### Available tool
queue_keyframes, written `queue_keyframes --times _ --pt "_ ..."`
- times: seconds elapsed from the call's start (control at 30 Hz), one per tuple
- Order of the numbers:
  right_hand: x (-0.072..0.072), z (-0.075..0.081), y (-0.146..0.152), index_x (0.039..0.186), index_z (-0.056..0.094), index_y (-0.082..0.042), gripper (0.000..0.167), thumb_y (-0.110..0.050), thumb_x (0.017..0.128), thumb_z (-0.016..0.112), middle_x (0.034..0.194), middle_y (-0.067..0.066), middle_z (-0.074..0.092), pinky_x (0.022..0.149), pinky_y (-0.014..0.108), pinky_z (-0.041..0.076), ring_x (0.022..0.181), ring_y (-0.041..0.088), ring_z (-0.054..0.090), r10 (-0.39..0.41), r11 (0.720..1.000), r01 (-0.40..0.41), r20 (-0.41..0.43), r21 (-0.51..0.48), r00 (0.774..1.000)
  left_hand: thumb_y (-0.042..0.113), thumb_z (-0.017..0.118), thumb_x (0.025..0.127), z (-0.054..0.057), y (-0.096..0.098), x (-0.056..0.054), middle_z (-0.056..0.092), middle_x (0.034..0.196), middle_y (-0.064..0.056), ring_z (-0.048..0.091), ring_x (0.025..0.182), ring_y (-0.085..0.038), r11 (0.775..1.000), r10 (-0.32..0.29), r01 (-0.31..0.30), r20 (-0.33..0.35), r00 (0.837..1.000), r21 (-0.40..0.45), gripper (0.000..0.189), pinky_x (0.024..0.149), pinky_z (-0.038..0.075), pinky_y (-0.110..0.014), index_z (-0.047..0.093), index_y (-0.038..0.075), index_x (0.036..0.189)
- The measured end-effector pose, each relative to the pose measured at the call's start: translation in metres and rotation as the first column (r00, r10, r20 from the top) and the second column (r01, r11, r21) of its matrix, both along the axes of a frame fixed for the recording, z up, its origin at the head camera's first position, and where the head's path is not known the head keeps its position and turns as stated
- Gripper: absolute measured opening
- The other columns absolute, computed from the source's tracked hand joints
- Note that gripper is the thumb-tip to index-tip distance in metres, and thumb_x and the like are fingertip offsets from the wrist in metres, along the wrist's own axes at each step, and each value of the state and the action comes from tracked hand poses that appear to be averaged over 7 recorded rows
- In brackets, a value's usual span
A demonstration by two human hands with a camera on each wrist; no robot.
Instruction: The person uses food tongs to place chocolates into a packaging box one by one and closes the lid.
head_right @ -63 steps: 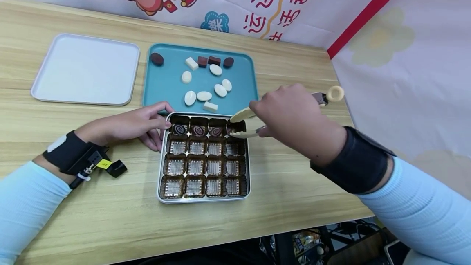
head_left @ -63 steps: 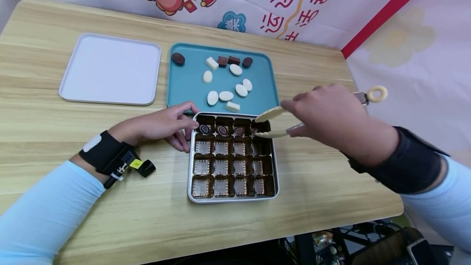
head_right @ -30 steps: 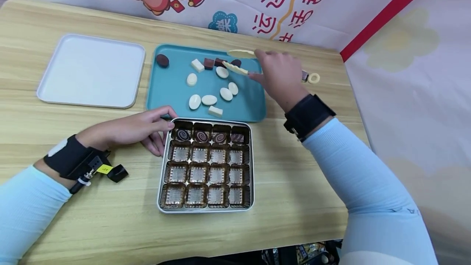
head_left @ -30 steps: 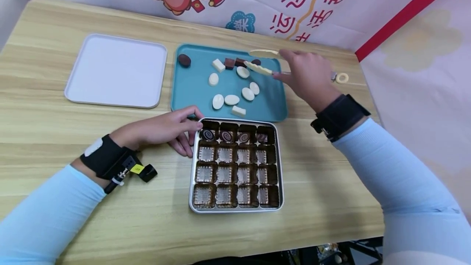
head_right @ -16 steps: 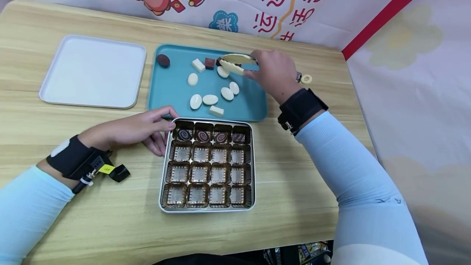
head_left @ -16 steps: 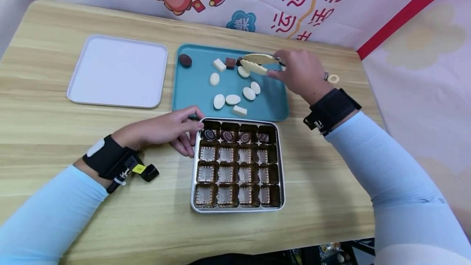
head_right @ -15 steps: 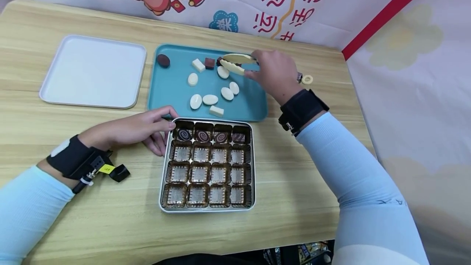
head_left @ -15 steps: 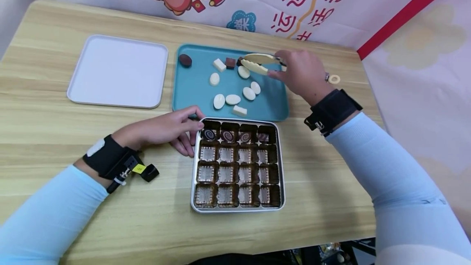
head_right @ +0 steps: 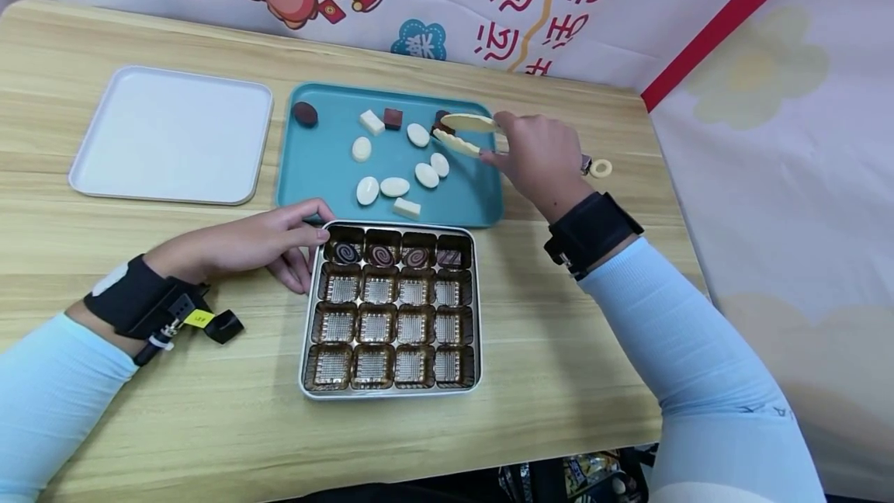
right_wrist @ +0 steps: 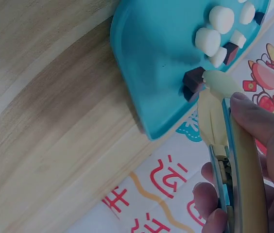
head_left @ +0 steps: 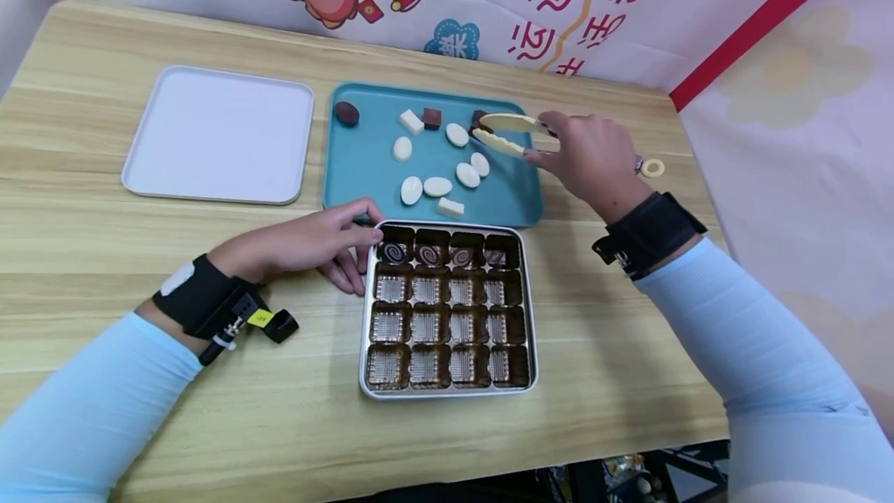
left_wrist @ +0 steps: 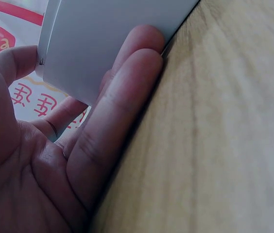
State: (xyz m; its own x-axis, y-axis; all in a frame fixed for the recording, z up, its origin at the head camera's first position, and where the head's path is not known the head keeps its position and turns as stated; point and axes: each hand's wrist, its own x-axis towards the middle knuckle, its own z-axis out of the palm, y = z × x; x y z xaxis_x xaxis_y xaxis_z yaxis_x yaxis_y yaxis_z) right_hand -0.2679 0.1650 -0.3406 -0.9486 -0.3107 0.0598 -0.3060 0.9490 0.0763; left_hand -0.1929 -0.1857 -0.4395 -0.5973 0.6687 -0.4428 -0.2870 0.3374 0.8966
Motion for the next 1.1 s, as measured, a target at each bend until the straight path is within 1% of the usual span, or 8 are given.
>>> queue_keyframes --times 0.37,0.63,0.7,0.8,0.87,0.93,1.0,1.1 --pt "0.005 -0.012 -0.021 0.134 0.060 -0.010 0.060 -0.047 0.088 0.073 0.114 0.016 0.074 0.042 0.036 0.043 0.064 0.031 0.065 0.194 0.981 -0.192 -0.079 0.030 0.978 0.040 0.043 0.107 0.000 -0.001 0.001 0.059 0.102 -0.022 0.074 0.084 -0.039 1.000 0.006 -0.006 0.010 1.000 0.013 0.035 0.074 0.065 -0.050 0.037 0.016 0.132" --pt "-0.001 -0.009 -0.019 0.131 0.066 -0.012 0.054 -0.049 0.092 0.069 0.089 0.010 0.072 0.053 0.034 0.045 0.063 0.023 0.056 0.125 0.978 -0.097 0.149 -0.184 0.981 0.041 0.044 0.107 0.002 0.000 0.000 0.060 0.103 -0.022 0.074 0.085 -0.038 1.000 0.001 -0.001 0.001 1.000 0.000 0.037 0.074 0.065 -0.049 0.037 0.016 0.133" --pt "-0.005 -0.007 -0.017 0.130 0.067 -0.012 0.055 -0.052 0.092 0.067 0.094 0.014 0.074 0.059 0.034 0.049 0.067 0.029 0.061 0.117 0.959 -0.027 0.309 -0.281 0.944 0.041 0.044 0.107 0.002 0.001 0.000 0.059 0.102 -0.022 0.074 0.084 -0.038 1.000 0.001 -0.001 0.000 1.000 0.000 0.036 0.074 0.065 -0.049 0.037 0.016 0.132" --pt "-0.013 -0.003 -0.014 0.131 0.066 -0.016 0.057 -0.058 0.093 0.061 0.106 0.014 0.074 0.061 0.034 0.054 0.078 0.035 0.068 0.071 0.933 0.137 0.545 -0.332 0.835 0.040 0.044 0.107 0.001 0.001 0.000 0.059 0.102 -0.022 0.074 0.084 -0.039 1.000 0.004 -0.004 0.000 1.000 0.005 0.035 0.074 0.065 -0.050 0.037 0.016 0.132" --pt "-0.018 0.000 -0.013 0.131 0.066 -0.019 0.058 -0.063 0.094 0.056 0.105 0.014 0.074 0.055 0.031 0.051 0.070 0.037 0.067 0.027 0.928 0.220 0.644 -0.300 0.764 0.039 0.043 0.107 0.001 0.001 0.000 0.059 0.102 -0.022 0.074 0.084 -0.039 1.000 0.004 -0.004 -0.001 1.000 0.007 0.035 0.074 0.065 -0.050 0.037 0.016 0.132" --pt "-0.022 0.003 -0.012 0.133 0.065 -0.019 0.060 -0.064 0.094 0.055 0.115 0.011 0.071 0.054 0.030 0.051 0.070 0.034 0.067 0.001 0.936 0.237 0.674 -0.261 0.738 0.039 0.043 0.107 0.000 0.001 0.000 0.059 0.101 -0.022 0.074 0.083 -0.039 1.000 0.004 -0.004 0.000 1.000 0.008 0.034 0.074 0.065 -0.050 0.037 0.016 0.132" --pt "-0.024 0.006 -0.012 0.135 0.063 -0.015 0.063 -0.063 0.095 0.054 0.119 0.012 0.070 0.057 0.031 0.052 0.069 0.032 0.068 -0.014 0.950 0.215 0.660 -0.226 0.752 0.038 0.043 0.107 0.000 0.001 0.000 0.059 0.101 -0.022 0.074 0.083 -0.039 1.000 0.005 -0.005 0.002 1.000 0.007 0.034 0.074 0.065 -0.050 0.037 0.015 0.132" --pt "-0.020 0.008 -0.016 0.138 0.059 -0.010 0.069 -0.063 0.094 0.056 0.118 0.014 0.069 0.067 0.035 0.056 0.075 0.028 0.067 -0.006 0.973 0.132 0.555 -0.187 0.832 0.039 0.043 0.107 -0.001 0.001 0.000 0.059 0.102 -0.022 0.074 0.084 -0.039 1.000 0.006 -0.006 0.005 1.000 0.006 0.035 0.074 0.065 -0.050 0.037 0.015 0.132"
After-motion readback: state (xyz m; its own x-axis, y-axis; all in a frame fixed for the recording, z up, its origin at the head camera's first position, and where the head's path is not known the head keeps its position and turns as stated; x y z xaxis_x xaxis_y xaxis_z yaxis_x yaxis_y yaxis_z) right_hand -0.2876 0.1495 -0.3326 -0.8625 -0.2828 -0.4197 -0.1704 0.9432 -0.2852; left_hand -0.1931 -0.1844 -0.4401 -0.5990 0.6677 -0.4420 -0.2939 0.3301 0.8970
